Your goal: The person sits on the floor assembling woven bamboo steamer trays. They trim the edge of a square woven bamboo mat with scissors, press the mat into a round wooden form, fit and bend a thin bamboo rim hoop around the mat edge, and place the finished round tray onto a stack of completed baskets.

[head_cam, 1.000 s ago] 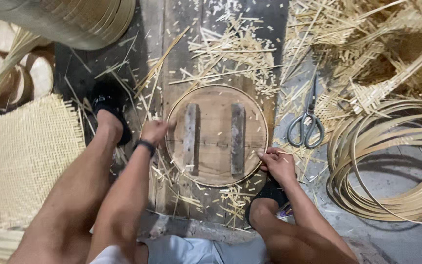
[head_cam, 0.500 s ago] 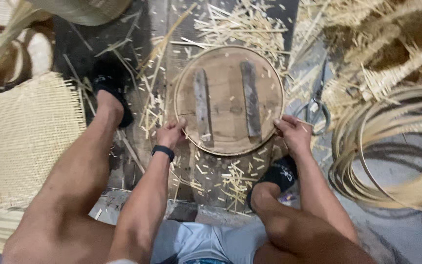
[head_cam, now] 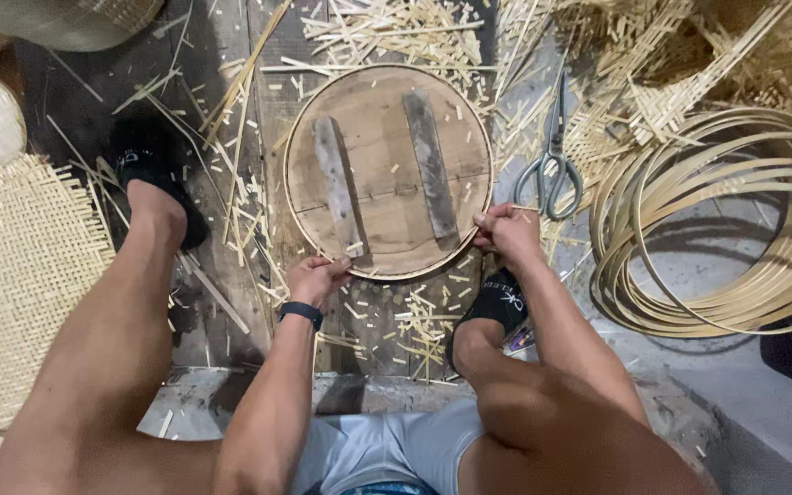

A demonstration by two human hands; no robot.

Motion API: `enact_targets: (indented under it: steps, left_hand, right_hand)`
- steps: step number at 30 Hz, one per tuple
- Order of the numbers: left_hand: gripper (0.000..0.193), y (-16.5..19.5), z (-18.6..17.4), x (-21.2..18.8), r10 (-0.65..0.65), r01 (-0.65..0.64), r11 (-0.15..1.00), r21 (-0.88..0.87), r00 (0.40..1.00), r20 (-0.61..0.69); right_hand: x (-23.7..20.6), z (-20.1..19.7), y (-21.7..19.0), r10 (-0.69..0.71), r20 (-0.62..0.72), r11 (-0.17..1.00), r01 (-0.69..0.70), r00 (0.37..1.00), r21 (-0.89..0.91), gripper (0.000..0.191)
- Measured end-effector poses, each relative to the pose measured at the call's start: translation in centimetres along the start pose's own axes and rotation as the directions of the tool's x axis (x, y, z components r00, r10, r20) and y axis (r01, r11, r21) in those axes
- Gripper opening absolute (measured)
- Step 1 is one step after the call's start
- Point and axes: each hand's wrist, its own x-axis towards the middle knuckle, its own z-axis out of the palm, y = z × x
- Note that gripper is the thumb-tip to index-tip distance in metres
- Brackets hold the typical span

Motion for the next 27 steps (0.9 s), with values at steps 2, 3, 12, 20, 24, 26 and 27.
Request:
enact_targets:
  steps: [2,3,12,20,24,26,27]
  left_hand:
    - [0.05,0.6,-0.4,1.0,0.193,-0.127,0.913,0.388,0.972,-0.137]
    - [0.046,1.1,-0.6,1.5,0.139,-0.125,0.982,0.141,0.986,-0.091]
    - [0.035,10.7,-1.1,-5.3,0.354,-0.237,0.822,0.517,0.925,-0.14]
    - [0.034,18.6,2.6,-18.3,0.976,-0.944,0.085,0.319,0.144,0.165]
    - [0.032,18.3,4.7,-19.9,0.942,-0.948,0.059,0.313,0.157,0.298]
    - [0.036,17.9,5.4,-19.9,0.929,-0.936,-0.043,0.349,0.091,0.358]
    - [0.042,17.6,5.6,-19.8,0.931,-0.94,-0.097,0.327,0.03,0.363]
  right_hand:
    - [-0.9,0.1,-0.6,-0.077,0.021,0.994,0.078,0.997,-0.075,0.017]
    - [-1.5,0.3,-1.1,-0.114,0.035,0.986,0.118,0.993,-0.114,0.016]
    - [-10.3,7.7,-11.5,-0.645,0.534,0.395,0.836,0.547,-0.38,0.073]
    - [-12.3,8.6,-16.1,-0.646,0.269,0.753,0.654,0.714,0.074,0.046]
    - [-12.4,6.0,-12.7,-0.476,0.317,0.809,0.267,0.821,0.524,0.044]
    - [-12.1,4.0,-10.6,-0.444,0.345,0.782,0.169,0.827,0.6,0.038]
    - [-12.1,2.7,-9.5,-0.427,0.362,0.765,0.117,0.829,0.633,0.036]
